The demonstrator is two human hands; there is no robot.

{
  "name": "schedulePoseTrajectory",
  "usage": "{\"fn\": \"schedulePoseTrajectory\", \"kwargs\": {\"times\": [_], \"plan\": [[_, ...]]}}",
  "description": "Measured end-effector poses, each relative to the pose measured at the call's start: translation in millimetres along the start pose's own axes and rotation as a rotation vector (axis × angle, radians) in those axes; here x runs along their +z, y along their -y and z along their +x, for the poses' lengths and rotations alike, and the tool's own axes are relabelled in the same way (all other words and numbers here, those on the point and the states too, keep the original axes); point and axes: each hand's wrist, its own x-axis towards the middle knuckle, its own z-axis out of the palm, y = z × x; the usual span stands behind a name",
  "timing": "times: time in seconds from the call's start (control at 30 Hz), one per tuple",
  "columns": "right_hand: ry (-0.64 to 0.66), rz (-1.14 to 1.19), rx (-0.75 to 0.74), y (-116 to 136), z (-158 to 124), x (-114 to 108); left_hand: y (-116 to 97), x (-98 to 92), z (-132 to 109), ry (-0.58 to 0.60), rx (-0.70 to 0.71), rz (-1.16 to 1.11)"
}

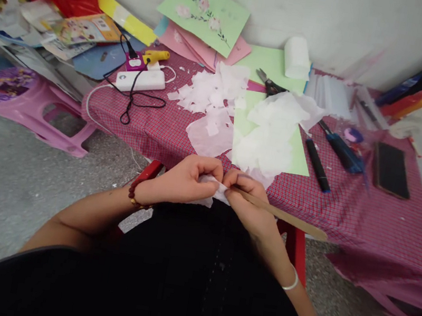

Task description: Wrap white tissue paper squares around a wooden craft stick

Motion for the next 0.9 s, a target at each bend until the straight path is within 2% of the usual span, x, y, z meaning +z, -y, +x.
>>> {"fn": "schedulePoseTrajectory", "kwargs": {"times": [0.1, 0.17, 0.23, 0.33, 0.4, 0.43, 0.5, 0.6, 0.63, 0.7, 0.8, 0.9], "plan": [[0.005, 0.020, 0.013, 0, 0, -1, 2, -5.1, -2, 0.017, 0.040, 0.060], [-0.009, 0.028, 0.024, -1, -1, -2, 5, -10.7, -1, -0.009, 0.119, 0.193], [-0.051, 0.057, 0.045, -4, 0, -1, 10, -17.8, 6, -0.144, 0.266, 0.438], [-0.119, 0.145, 0.092, -15, 4, 1, 17, -29.1, 27, -0.472, 0.441, 0.779], [-0.178, 0.208, 0.123, -23, 8, 1, 18, -33.9, 42, -0.624, 0.453, 0.827], [-0.217, 0.238, 0.141, -26, 10, 0, 17, -34.3, 47, -0.656, 0.442, 0.797], [-0.308, 0.296, 0.167, -32, 14, -2, 14, -29.9, 51, -0.629, 0.402, 0.662], [-0.379, 0.340, 0.158, -34, 18, -7, 12, -12.7, 43, -0.395, 0.301, 0.379], [-0.362, 0.346, 0.157, -34, 19, -8, 12, -6.2, 40, -0.294, 0.253, 0.293], [-0.289, 0.359, 0.172, -33, 22, -10, 13, 4.1, 35, -0.171, 0.135, 0.133], [-0.187, 0.379, 0.207, -33, 25, -12, 17, 8.6, 39, -0.131, -0.086, -0.082], [-0.162, 0.331, 0.218, -34, 25, -14, 27, 5.2, 46, -0.088, -0.224, -0.336]]}}
